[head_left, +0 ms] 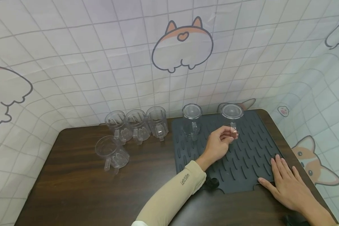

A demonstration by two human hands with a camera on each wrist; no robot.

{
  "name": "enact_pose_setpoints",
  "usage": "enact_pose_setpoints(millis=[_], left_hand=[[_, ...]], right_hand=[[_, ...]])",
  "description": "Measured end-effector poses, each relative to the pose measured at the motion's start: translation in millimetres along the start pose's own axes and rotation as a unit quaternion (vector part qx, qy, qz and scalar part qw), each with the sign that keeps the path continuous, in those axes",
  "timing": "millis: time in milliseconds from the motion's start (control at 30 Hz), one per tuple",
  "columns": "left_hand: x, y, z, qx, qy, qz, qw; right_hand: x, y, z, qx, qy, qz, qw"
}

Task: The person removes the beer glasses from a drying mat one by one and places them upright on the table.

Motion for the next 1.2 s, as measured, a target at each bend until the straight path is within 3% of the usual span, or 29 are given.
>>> enact_pose_setpoints(millis=[400,1200], left_hand=[[-3.1,-13.8,-13.8,-0.01,-0.007,0.03,0.9995],[-2.9,-33.8,-37.5,-0.033,-0.018,0.056,0.9977]], right_hand=[[0,0.9,0,0.006,-0.002,-0.008,0.9999],[-1,0.1,-2,0.007,-0.003,-0.006,1.0]])
Point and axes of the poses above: each hand's wrist, its own y-axis towards the middle knuckle, its own x-axis out of the back of the hand, z = x × y, the point moved 10 cm from there along y, towards the middle knuckle, and after that the axes turned 14 degrees about -x, right-handed, at the moved point
